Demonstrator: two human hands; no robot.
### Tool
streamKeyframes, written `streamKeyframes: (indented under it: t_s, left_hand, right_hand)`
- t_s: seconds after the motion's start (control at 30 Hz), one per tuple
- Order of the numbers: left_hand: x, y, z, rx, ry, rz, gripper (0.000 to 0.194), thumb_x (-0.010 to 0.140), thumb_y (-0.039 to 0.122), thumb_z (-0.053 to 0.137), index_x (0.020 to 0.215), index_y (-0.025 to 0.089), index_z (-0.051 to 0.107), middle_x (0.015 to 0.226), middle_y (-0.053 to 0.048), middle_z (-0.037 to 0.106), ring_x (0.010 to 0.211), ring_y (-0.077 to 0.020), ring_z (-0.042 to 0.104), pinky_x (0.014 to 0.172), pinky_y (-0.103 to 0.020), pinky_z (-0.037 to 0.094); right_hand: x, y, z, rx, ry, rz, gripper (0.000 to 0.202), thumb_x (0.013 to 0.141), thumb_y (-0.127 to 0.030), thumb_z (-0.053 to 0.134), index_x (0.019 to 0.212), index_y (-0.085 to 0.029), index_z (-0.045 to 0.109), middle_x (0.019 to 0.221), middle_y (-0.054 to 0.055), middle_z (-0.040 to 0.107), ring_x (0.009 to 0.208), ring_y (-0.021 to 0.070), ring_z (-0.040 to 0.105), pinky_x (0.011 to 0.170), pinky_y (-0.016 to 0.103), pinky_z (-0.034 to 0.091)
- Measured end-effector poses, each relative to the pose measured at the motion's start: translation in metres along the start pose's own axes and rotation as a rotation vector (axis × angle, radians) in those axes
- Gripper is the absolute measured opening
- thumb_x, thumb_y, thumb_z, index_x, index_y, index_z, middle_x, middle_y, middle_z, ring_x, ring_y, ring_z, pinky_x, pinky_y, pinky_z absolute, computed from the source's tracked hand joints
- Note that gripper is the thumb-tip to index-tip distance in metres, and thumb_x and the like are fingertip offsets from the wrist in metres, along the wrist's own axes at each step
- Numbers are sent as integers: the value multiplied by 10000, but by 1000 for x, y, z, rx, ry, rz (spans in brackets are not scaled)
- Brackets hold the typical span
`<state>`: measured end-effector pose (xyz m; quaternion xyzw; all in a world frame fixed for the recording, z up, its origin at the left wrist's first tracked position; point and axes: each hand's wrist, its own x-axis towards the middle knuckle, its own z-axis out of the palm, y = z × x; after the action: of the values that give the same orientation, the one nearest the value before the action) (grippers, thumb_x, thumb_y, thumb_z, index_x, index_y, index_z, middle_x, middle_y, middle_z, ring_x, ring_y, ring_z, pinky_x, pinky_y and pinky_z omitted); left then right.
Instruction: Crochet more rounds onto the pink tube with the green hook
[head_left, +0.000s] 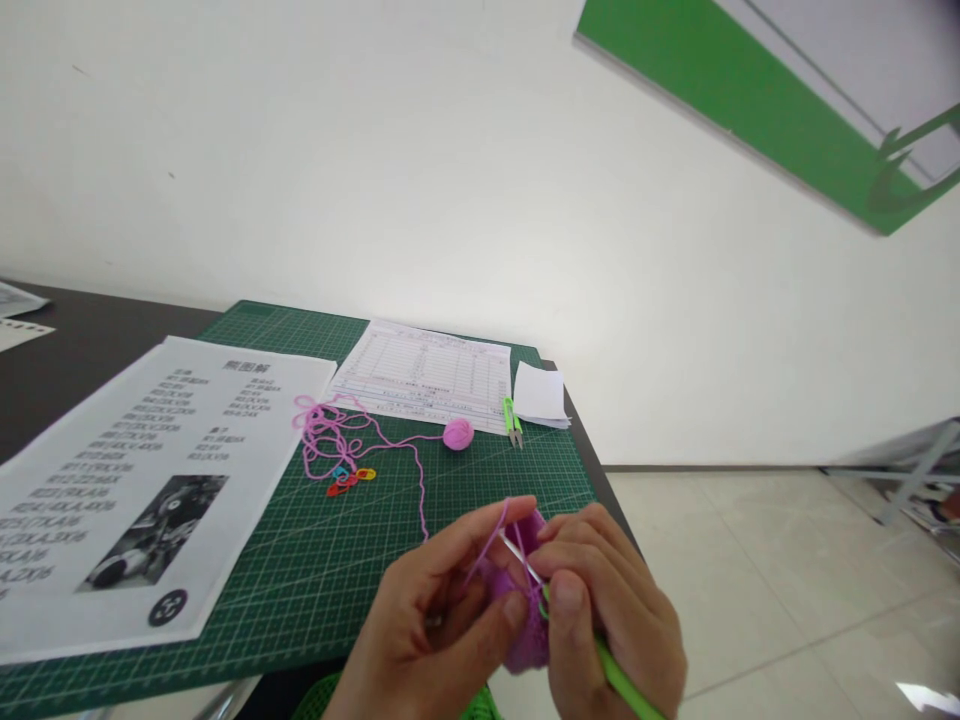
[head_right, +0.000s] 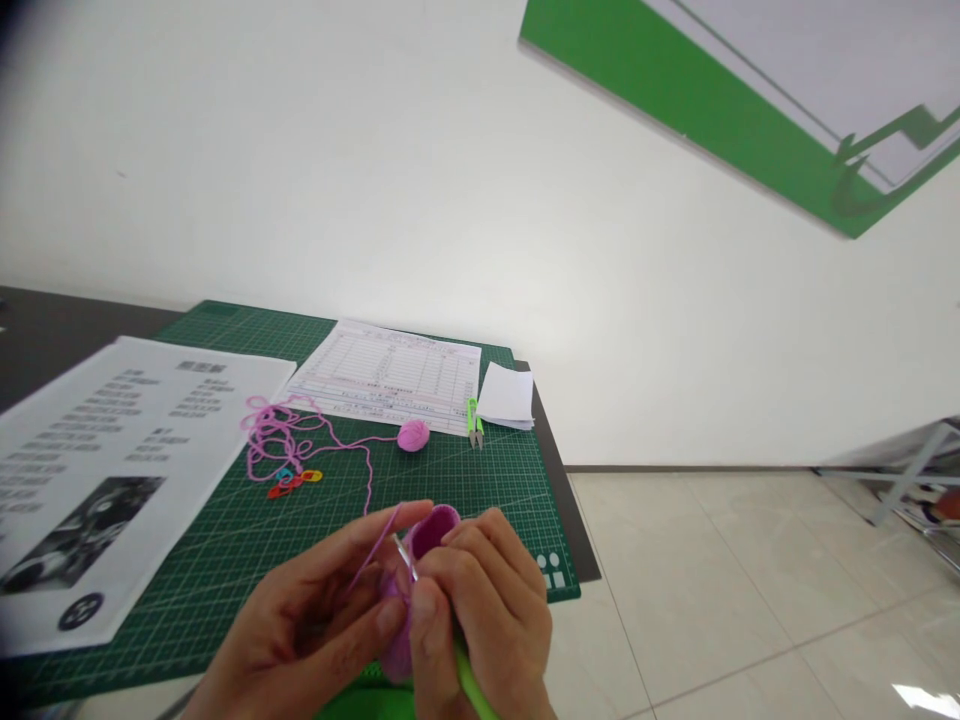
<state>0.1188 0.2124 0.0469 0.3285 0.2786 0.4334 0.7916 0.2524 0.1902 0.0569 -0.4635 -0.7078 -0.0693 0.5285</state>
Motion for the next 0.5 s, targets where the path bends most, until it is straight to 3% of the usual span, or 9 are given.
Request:
streamKeyframes:
  t_s: [0.13,0.33,0.5]
  left_hand:
    - [-2,5,5,63,47,37,347,709,349,904,1048,348,833,1124,14,827,1065,-184,751,869,-130,565]
    - [-4,13,-1,96,-7,-20,400,700,375,901,1090,338,824,1151,-4,816,993,-182,761,822,-148,579]
    - [-9,16,-3,205,21,71,354,743,345,867,1094,346,824,1089,-5,822,1009,-188,747,839,-148,564]
  right_hand:
    - [5,0,0,-21,-20,-8,266,923,-42,424,725,-176,542,615,-8,585,627,103,581,589,249,481]
    - [6,-7,-3,-41,-29,-11,244,903,-22,432,775,-180,568,632,-7,613,630,104,594,601,250,499]
    - [9,-9,-5,-40,-57,-36,236,901,-31,444,755,-187,544,621,-14,603,597,106,590,607,271,512]
